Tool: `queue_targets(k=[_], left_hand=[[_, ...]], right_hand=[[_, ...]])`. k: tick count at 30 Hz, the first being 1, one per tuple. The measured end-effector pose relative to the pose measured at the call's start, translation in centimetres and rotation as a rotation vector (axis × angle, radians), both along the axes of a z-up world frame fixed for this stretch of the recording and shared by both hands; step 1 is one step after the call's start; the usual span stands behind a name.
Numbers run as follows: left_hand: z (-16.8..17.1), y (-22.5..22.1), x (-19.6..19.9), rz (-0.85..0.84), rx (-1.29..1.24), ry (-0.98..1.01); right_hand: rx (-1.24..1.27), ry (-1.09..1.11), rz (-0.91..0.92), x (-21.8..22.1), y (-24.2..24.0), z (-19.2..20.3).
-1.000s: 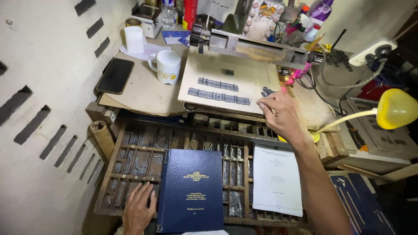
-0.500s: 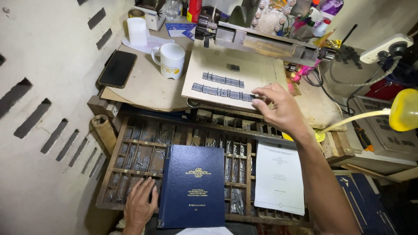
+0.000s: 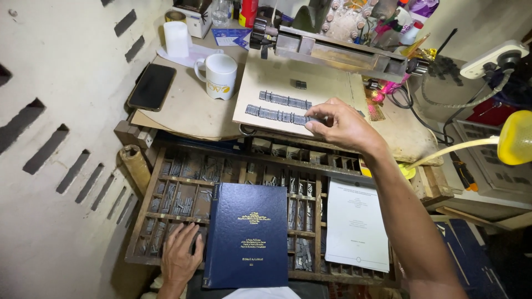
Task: Manually arranging metal type blocks in a stamping press to prepare for book cover imprinting.
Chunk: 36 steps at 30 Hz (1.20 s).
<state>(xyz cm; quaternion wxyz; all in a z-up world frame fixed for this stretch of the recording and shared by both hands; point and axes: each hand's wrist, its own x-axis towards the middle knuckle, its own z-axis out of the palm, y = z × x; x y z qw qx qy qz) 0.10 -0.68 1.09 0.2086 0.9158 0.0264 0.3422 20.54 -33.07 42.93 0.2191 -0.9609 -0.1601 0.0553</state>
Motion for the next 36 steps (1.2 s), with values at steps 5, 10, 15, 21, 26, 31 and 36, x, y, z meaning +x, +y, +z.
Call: queue_targets(k=[5,10,15,21,26,31,36], left_hand=[[3.8,-2.0,3.1,-0.038,-0.056,-0.146],[14.7,-6.8,7.0,-0.246,-0.138,-0.299],[22.7,-12.2,10.4,-0.473,-0.179,-0.397],[28.5,-15.7,12.7,-0.42,0.037,-0.579],[28.7,-18.9,17.5,-0.433,0.208,-0.556],[28.5,-19.9,19.2,-0.417,0.252,-0.505],[30.3,-19.6,17.6,-0.469,0.215,-0.451]], right_hand=[[0.012,0.02,-0.016,-0.2,-0.1,-0.3],[0.005,0.023,-0.046,-0.1,-0.3,-1.0],[0.082,-0.247,0.158,0.4,-1.6,-2.5],[0.117,-0.353,0.252,0.1,-3.7,-3.2],[0.101,-0.359,0.237,0.1,-4.5,-3.7],[0.123,-0.344,0.212,-0.7,-4.8,-3.9],[0.379,-0.424,0.215,-2.3,-6.3,-4.2]])
